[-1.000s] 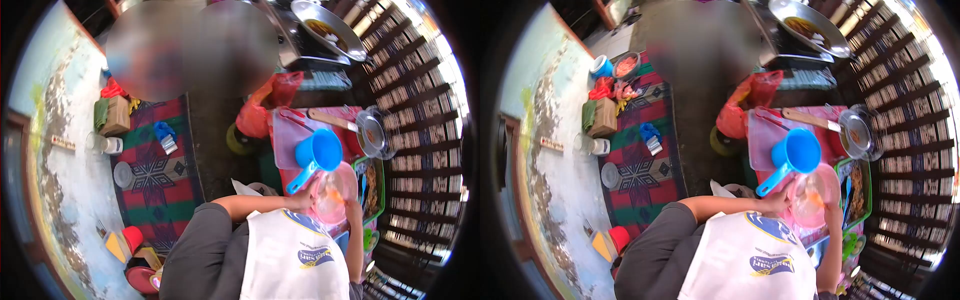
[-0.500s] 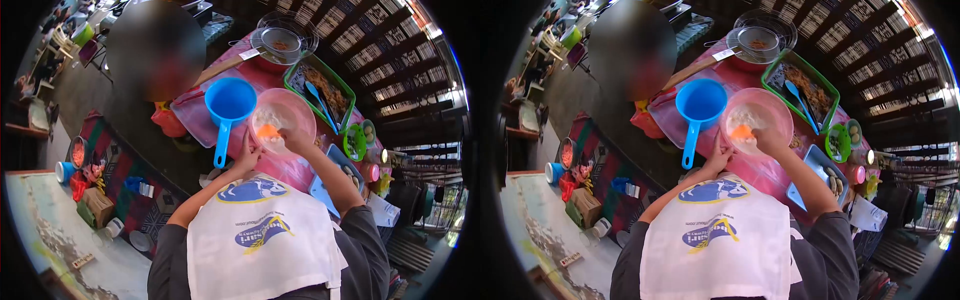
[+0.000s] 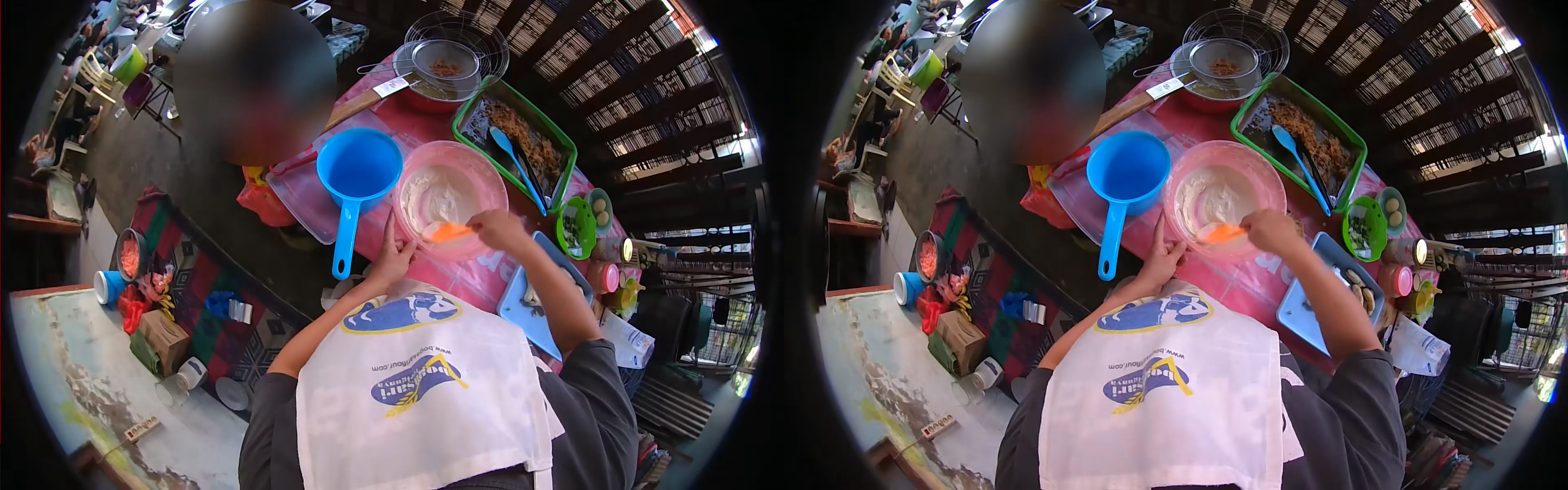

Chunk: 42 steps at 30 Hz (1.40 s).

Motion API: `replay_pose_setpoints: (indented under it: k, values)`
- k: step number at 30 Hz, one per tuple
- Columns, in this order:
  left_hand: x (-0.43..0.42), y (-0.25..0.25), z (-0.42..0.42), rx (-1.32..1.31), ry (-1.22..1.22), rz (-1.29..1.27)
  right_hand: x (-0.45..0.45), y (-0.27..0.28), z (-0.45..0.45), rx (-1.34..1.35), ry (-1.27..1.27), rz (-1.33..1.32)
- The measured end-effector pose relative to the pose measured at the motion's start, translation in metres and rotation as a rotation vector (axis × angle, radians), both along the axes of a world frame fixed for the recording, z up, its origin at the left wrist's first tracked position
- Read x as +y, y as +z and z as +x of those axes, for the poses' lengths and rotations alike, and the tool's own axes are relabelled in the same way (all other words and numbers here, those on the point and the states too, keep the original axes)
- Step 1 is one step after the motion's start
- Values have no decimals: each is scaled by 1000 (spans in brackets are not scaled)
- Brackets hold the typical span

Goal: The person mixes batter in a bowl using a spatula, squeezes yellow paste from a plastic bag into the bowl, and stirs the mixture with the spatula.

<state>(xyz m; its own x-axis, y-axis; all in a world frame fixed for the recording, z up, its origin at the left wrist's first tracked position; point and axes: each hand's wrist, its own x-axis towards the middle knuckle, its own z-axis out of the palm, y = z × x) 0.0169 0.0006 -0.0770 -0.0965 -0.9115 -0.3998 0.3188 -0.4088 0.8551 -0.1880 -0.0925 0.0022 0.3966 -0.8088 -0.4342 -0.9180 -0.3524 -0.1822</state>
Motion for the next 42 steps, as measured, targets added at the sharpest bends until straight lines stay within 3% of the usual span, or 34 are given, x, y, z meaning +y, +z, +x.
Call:
replay_pose_setpoints:
  k: [4,8,12,13,14,16,17,19,23,24,27,29,32,35,37,39,42]
  values:
    - [0,-2,-2,-22,9,-14,-51,-22,12,-267,-267,-107]
    - [0,-7,3,-53,-14,-23,-11,-27,34,-153,-93,-4]
    - [1,-14,-1,-43,-2,8,-21,-21,-17,-219,29,47]
    - [1,-16,-1,-33,-14,-11,-30,-13,-18,-239,-62,-13]
    - [1,-18,-2,-31,-12,-36,-34,-3,-15,-261,-355,91]
    - [1,-30,-1,-33,-11,-58,-28,-32,-16,-112,-302,-140]
    - [1,-36,-1,-26,-24,-52,-15,-55,-21,-200,-270,-171]
    - [1,-21,3,-87,-60,-59,7,-50,-17,-239,-145,-93]
    - [1,-15,4,-68,-50,-86,-9,4,-9,-182,-262,111]
    - [1,-13,3,-69,-46,-76,-31,-31,-27,-176,-209,-39]
    - [1,-18,1,-53,-32,-100,-40,-47,-6,-222,-350,-171]
    - [-1,-18,4,-56,-32,-82,-13,-32,19,-34,-184,-107]
    - [0,-22,1,-34,-9,-74,-1,-15,3,-41,-45,-55]
    - [0,-35,-1,-24,-1,-91,-47,-26,-16,-47,-118,-71]
    - [0,-32,-2,-8,14,-70,-49,-27,5,-41,-329,-73]
    - [1,-20,-1,-6,-2,-35,-27,-48,17,45,-215,-57]
    - [1,-19,3,-8,-28,-16,-8,-11,11,38,-86,48]
